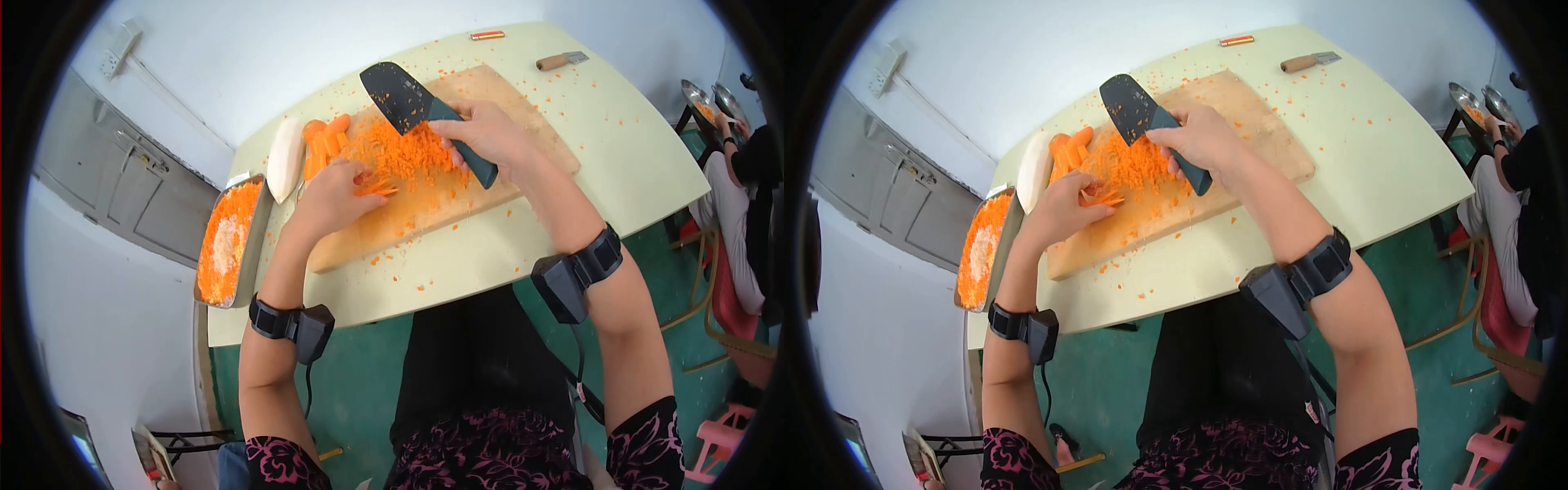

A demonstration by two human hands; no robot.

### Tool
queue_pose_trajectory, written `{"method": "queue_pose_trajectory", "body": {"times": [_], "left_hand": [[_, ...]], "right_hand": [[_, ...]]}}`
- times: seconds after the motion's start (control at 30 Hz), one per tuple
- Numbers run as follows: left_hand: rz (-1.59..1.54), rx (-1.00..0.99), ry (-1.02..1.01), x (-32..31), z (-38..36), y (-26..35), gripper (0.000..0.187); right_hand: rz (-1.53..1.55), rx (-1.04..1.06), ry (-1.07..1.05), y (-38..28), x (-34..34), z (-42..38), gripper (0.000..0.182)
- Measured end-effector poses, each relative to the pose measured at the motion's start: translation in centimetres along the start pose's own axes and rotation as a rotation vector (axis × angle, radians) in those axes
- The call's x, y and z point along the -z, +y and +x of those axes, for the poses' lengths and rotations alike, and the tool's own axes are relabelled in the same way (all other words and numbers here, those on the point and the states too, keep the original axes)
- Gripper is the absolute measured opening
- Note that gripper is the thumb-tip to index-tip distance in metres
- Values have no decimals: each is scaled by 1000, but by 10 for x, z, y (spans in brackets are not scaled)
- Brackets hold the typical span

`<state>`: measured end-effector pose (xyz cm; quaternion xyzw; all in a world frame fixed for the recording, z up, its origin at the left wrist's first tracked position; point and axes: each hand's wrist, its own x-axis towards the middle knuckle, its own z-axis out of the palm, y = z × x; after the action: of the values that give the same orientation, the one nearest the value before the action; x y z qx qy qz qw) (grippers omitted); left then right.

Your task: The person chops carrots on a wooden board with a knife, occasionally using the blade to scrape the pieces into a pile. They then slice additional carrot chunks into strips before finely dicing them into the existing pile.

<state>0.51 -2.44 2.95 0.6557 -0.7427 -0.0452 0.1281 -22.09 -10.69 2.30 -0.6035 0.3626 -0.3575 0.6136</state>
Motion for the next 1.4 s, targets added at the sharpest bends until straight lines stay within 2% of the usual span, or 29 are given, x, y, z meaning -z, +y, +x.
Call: {"method": "queue_pose_trajectory", "body": {"times": [0.07, 0.17, 0.27, 0.37, 0.47, 0.57, 0.77, 0.87, 0.97, 1.07, 1.17, 1.27, 1.4], "left_hand": [[-83, 76, -100, 17, 9, 1, 35], [-113, 39, -163, 30, 28, -16, 29], [-229, 59, -59, 16, 55, -36, 25], [-53, -23, -11, -5, 71, -35, 25], [-179, -92, -53, -15, 75, -34, 22], [-156, -56, -68, -12, 73, -30, 19], [76, -238, 28, -13, 66, -29, 14], [114, -171, -12, -9, 60, -21, 18], [-243, -28, -95, -2, 54, -21, 19], [-683, 82, -37, 0, 39, -23, 17], [-352, 46, 104, 1, 9, -19, 24], [-147, -48, 189, -7, -19, -8, 31], [-221, 54, 254, -25, -29, 0, 35]], "right_hand": [[-7, -5, 5, -2, -1, -1, 24], [-7, -24, 28, -4, -1, -3, 23], [17, -25, 40, -4, -1, -2, 25], [42, -19, 42, -3, 0, -1, 27], [45, -10, 58, 0, 4, 2, 29], [45, -14, 81, 0, 3, 3, 30], [31, -10, 70, 1, 2, 2, 28], [17, -16, 74, 1, 1, 3, 27], [4, -4, 80, 1, 2, 3, 26], [-12, 4, 92, -1, 0, 1, 22], [-46, -7, 96, -1, 0, 1, 18], [-59, -12, 77, -1, 0, 2, 14], [-90, 61, 53, 1, -1, 2, 17]]}}
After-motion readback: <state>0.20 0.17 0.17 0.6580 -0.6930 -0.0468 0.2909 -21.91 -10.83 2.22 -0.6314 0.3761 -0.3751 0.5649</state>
